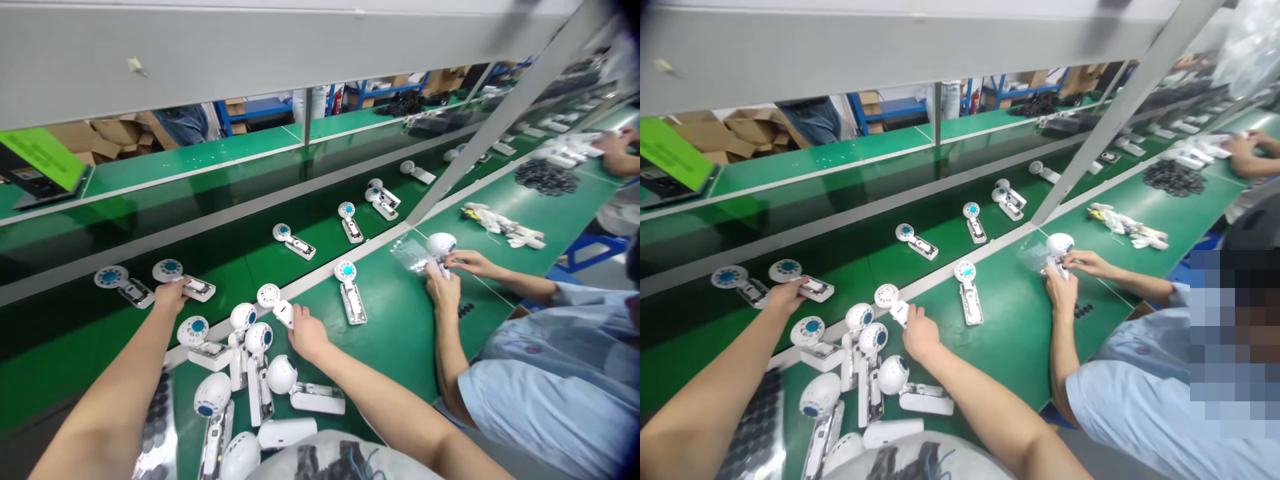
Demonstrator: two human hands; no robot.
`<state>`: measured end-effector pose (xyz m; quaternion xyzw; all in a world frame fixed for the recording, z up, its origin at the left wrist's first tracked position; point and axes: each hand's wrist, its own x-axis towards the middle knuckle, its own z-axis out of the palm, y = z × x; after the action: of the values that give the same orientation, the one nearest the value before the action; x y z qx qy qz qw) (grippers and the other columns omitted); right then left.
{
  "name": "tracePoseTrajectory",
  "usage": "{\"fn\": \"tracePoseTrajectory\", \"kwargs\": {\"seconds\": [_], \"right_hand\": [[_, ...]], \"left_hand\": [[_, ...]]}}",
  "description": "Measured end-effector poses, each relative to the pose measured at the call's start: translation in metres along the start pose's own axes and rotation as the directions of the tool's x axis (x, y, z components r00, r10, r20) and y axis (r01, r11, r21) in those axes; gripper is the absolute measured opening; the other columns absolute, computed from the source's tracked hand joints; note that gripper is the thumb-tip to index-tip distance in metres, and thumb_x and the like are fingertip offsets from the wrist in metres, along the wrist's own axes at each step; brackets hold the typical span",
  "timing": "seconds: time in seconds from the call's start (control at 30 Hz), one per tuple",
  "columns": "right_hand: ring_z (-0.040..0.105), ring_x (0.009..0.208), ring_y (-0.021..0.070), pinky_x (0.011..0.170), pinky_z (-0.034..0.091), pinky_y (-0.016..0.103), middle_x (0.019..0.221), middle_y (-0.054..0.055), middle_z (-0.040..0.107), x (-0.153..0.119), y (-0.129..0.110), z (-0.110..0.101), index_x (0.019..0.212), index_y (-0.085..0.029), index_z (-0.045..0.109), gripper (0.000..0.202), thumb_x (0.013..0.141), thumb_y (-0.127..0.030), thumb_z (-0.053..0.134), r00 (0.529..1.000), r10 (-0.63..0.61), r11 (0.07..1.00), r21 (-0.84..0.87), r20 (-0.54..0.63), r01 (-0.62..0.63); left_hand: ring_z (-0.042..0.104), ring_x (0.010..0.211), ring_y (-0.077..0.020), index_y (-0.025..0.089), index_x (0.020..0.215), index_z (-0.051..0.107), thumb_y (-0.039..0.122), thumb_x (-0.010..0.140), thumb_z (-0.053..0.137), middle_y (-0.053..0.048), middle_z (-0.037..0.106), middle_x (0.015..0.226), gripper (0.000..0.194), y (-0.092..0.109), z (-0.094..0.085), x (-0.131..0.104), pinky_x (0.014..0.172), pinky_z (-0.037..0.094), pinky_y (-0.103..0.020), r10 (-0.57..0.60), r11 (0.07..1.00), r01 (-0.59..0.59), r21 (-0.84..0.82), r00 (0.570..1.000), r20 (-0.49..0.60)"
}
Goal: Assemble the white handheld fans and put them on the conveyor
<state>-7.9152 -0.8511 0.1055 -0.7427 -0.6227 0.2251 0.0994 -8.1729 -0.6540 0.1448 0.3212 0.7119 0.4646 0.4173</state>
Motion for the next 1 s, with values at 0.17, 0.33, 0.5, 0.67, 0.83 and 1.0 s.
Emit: {"fn": "tracePoseTrajectory", "kwargs": {"seconds": [0.17,0.33,0.5,0.67,0.83,1.0], "right_hand": [[0.061,0.082,0.0257,0.066,0.045,0.033,0.105,0.018,0.052,-0.005,0.044,-0.024,0.109,-0.010,0.042,0.029,0.084,-0.023,0.046,0.980,0.176,0.984,-0.016,-0.098,-0.178],[0.059,0.086,0.0276,0.070,0.044,0.037,0.108,0.022,0.050,-0.024,0.066,-0.050,0.104,-0.009,0.046,0.025,0.087,-0.028,0.043,0.968,0.190,0.981,0.065,-0.163,-0.182],[0.057,0.075,0.0148,0.068,0.044,0.024,0.080,0.002,0.059,-0.075,0.050,-0.080,0.092,-0.018,0.052,0.028,0.093,-0.032,0.028,0.987,-0.078,0.956,0.269,-0.138,0.113],[0.052,0.063,0.0111,0.058,0.041,0.022,0.069,-0.001,0.057,-0.119,0.023,-0.103,0.083,-0.018,0.054,0.018,0.087,-0.032,0.044,0.954,-0.255,0.617,0.733,-0.158,0.286],[0.052,0.057,0.0098,0.056,0.040,0.021,0.063,-0.003,0.057,-0.136,0.013,-0.103,0.080,-0.018,0.052,0.011,0.084,-0.028,0.049,0.945,-0.312,0.499,0.830,-0.096,0.249],[0.049,0.051,0.0089,0.051,0.037,0.021,0.057,-0.004,0.057,-0.139,0.019,-0.095,0.076,-0.018,0.048,0.011,0.083,-0.026,0.048,0.932,-0.362,0.524,0.824,-0.011,0.214]], "left_hand": [[0.058,0.063,-0.0101,0.014,0.077,0.056,0.009,0.075,0.046,0.000,0.059,0.067,0.011,0.023,-0.006,-0.054,0.063,0.051,-0.022,-0.034,0.964,0.097,-0.248,0.968,0.249],[0.061,0.062,-0.0136,0.010,0.083,0.063,0.020,0.079,0.047,-0.006,0.064,0.072,0.020,0.028,0.004,-0.151,0.055,0.051,-0.023,-0.092,0.893,0.307,-0.329,0.841,0.533],[0.058,0.052,-0.0112,0.012,0.083,0.060,0.026,0.076,0.059,-0.004,0.064,0.069,0.016,0.013,0.020,-0.238,0.045,0.046,-0.021,-0.093,0.873,0.373,-0.314,0.760,0.643],[0.059,0.053,-0.0119,0.013,0.088,0.059,0.029,0.072,0.064,-0.003,0.064,0.072,0.023,-0.001,0.024,-0.289,0.048,0.047,-0.022,-0.074,0.899,0.348,-0.266,0.718,0.692],[0.060,0.062,-0.0125,0.016,0.092,0.058,0.028,0.067,0.068,-0.002,0.065,0.078,0.029,-0.005,0.023,-0.313,0.055,0.049,-0.023,-0.022,0.924,0.279,-0.261,0.721,0.693],[0.060,0.069,-0.0146,0.016,0.097,0.056,0.031,0.066,0.069,-0.003,0.064,0.084,0.036,-0.009,0.016,-0.324,0.061,0.047,-0.024,0.052,0.980,0.103,-0.171,0.695,0.717]]}}
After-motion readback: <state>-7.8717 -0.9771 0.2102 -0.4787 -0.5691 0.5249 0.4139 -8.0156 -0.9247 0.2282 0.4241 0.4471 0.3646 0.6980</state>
